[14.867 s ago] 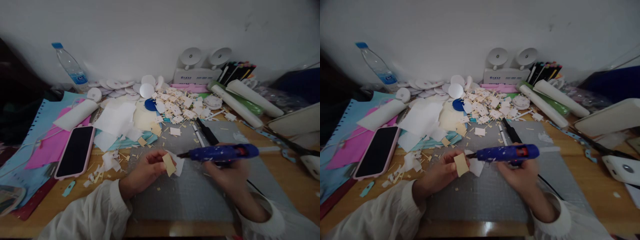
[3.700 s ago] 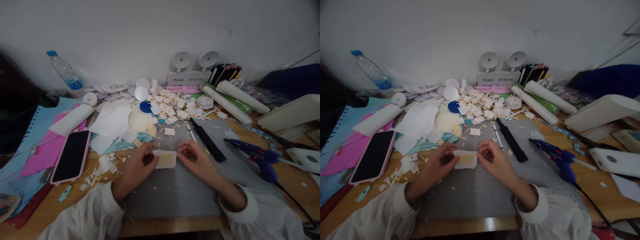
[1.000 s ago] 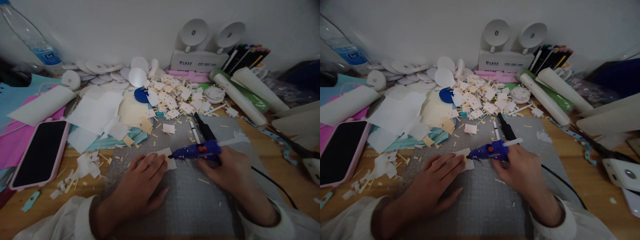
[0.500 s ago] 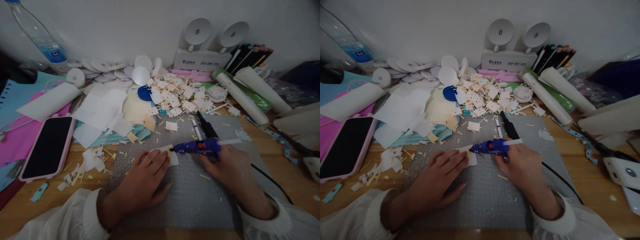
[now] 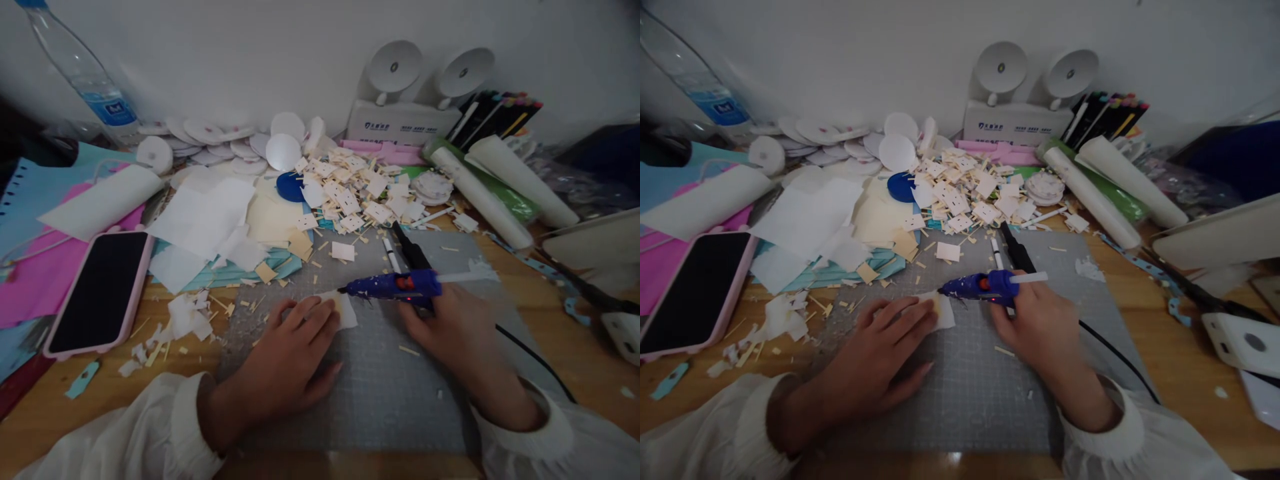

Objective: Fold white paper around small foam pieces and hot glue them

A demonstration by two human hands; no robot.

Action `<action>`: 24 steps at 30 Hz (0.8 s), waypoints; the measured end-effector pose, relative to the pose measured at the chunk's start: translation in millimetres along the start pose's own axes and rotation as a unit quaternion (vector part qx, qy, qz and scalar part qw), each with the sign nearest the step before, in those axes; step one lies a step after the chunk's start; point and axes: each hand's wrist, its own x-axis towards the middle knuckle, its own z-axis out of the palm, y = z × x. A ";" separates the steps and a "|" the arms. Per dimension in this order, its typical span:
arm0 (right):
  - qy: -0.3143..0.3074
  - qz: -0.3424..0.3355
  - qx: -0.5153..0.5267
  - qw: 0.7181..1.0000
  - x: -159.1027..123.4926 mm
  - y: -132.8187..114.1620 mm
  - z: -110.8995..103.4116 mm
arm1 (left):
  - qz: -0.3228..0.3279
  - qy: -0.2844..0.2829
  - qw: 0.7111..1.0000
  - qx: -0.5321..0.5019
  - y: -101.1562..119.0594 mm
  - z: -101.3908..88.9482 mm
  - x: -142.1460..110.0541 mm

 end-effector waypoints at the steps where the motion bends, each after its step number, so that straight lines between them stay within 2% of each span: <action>1: 0.006 0.004 0.001 1.000 -0.8 0.9 0.0 | -0.001 0.000 1.000 -0.001 -0.1 -0.2 0.1; 9: -0.014 0.005 0.019 1.000 -1.7 3.6 -0.9 | -0.002 0.013 1.000 -0.005 0.3 -0.7 1.4; 13: 0.000 -0.011 0.016 1.000 0.1 4.0 -2.8 | -0.003 0.004 1.000 -0.004 0.4 -0.8 1.9; 24: -0.019 -0.062 0.029 0.997 1.1 10.2 -10.2 | -0.003 0.002 1.000 0.000 0.4 -1.4 1.6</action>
